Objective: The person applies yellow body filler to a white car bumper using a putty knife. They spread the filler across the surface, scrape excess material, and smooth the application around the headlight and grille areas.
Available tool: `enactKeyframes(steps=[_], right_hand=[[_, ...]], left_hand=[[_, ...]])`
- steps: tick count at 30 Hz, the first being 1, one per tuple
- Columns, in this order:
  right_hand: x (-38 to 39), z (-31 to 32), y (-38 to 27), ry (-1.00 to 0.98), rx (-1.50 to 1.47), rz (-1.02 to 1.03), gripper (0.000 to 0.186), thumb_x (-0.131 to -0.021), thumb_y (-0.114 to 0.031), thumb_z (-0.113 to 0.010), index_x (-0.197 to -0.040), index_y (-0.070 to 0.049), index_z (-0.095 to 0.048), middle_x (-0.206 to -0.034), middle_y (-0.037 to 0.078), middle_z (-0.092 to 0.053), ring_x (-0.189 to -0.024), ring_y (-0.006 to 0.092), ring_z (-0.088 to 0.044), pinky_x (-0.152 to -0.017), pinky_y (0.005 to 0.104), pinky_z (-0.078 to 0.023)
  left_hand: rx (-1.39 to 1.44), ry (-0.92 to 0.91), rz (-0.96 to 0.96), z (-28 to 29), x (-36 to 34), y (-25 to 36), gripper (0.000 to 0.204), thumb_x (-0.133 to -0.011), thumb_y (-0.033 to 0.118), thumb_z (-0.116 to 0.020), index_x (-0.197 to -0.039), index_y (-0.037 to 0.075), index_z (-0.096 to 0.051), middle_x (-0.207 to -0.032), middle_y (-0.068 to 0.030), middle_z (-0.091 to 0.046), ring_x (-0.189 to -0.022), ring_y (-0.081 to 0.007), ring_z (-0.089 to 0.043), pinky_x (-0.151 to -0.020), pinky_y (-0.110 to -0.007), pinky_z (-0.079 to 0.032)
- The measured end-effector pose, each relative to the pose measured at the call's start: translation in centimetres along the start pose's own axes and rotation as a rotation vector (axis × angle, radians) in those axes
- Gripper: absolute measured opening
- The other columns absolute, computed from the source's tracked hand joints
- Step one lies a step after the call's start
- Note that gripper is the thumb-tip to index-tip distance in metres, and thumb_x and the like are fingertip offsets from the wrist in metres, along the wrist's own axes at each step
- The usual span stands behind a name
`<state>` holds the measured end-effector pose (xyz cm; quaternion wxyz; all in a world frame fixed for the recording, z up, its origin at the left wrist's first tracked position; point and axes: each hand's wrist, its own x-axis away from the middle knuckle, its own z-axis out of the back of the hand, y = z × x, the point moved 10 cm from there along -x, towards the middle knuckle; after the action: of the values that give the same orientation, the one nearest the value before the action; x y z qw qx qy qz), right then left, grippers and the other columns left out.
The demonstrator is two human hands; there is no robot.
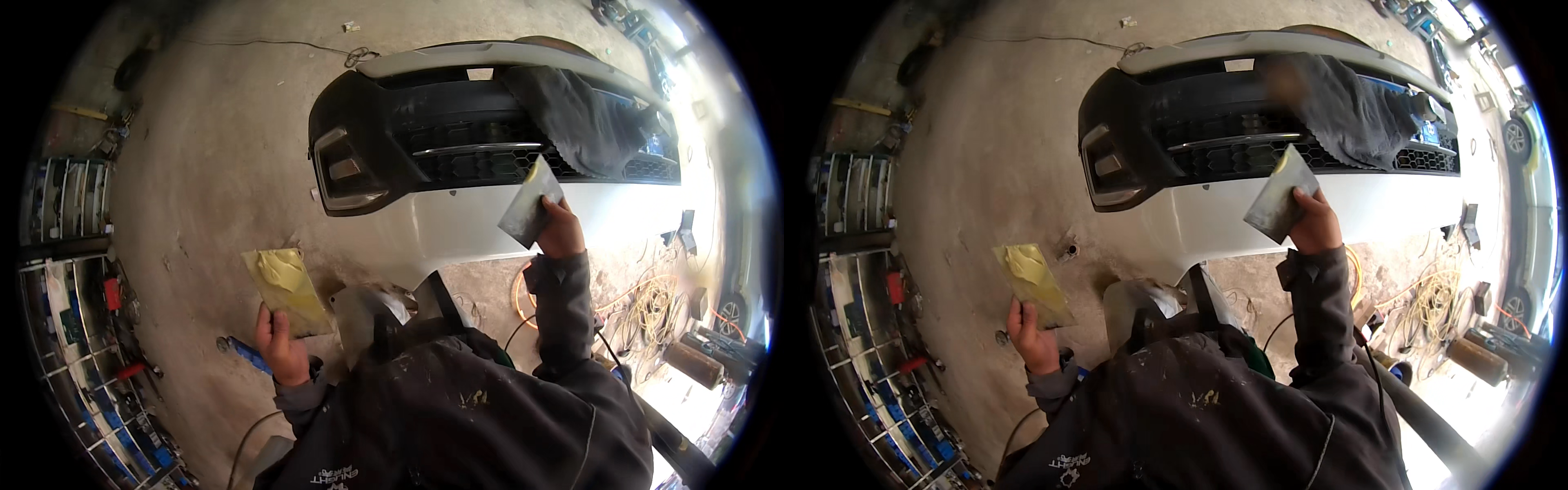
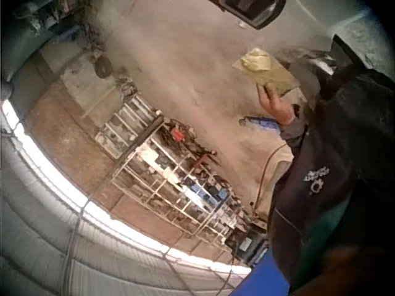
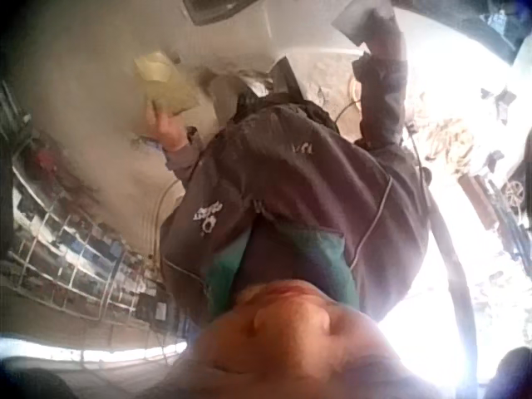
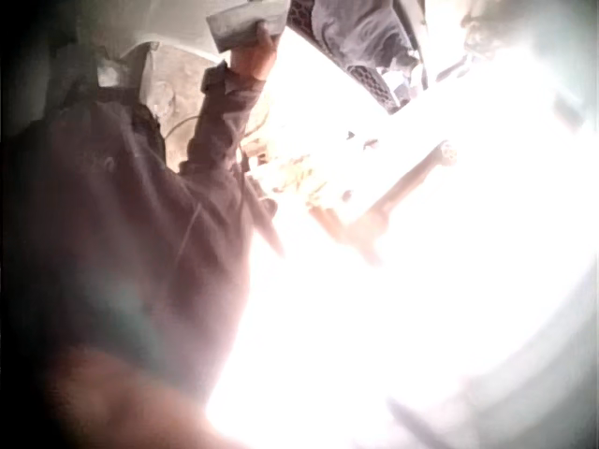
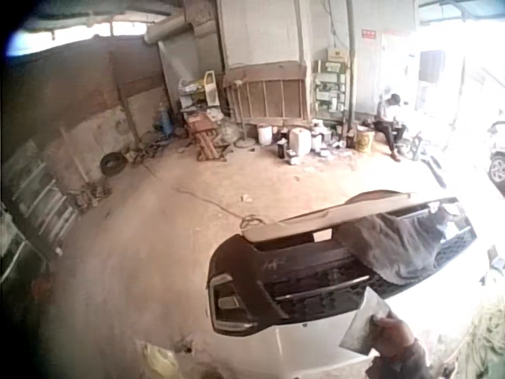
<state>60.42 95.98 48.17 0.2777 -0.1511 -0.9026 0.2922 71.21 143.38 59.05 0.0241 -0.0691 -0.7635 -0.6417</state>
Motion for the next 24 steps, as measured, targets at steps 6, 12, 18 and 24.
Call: enactKeyframes(steps=[6,12,18,24], right_hand=[[-0.4,2.3,-1.8,-0.051,-0.271,0.171,0.035,-0.101,-0.017,-0.042,-0.131,0.001,-0.046,-0.126,0.013,-0.054,-0.119,0.0253,-0.051,-0.105,0.0399,-0.039],[-0.6,-3.1,-3.0,-0.221,-0.578,0.455,0.034,-0.099,-0.015,-0.044,-0.130,-0.002,-0.049,-0.129,0.013,-0.055,-0.122,0.0268,-0.049,-0.109,0.0447,-0.032],[3.6,-12.0,-3.7,0.216,0.986,0.784,0.031,-0.089,-0.008,-0.057,-0.119,-0.008,-0.060,-0.114,0.012,-0.061,-0.109,0.0304,-0.059,-0.094,0.0436,-0.049],[1.4,-14.6,8.3,-0.081,2.379,0.787,0.040,-0.073,-0.011,-0.069,-0.110,-0.026,-0.069,-0.107,0.006,-0.059,-0.100,0.0246,-0.060,-0.090,0.0441,-0.051]], left_hand=[[-0.106,-0.226,0.126,-3.2,-11.1,-3.3,0.037,-0.097,0.015,-0.049,-0.127,-0.006,-0.049,-0.118,-0.0080,-0.058,-0.103,-0.0167,-0.055,-0.092,-0.030,-0.042],[0.078,-0.569,0.274,-10.1,-19.8,-13.3,0.041,-0.097,0.019,-0.053,-0.131,-0.004,-0.046,-0.122,-0.0086,-0.055,-0.108,-0.0177,-0.054,-0.094,-0.031,-0.042],[0.214,-0.846,0.248,-20.6,-24.8,-17.0,0.036,-0.097,0.019,-0.054,-0.124,-0.005,-0.050,-0.113,-0.0059,-0.058,-0.102,-0.0117,-0.051,-0.090,-0.025,-0.039],[0.291,-0.988,0.040,-29.6,-25.9,-17.4,0.031,-0.097,0.017,-0.053,-0.119,-0.006,-0.053,-0.108,-0.0042,-0.059,-0.097,-0.0090,-0.050,-0.088,-0.023,-0.038]])
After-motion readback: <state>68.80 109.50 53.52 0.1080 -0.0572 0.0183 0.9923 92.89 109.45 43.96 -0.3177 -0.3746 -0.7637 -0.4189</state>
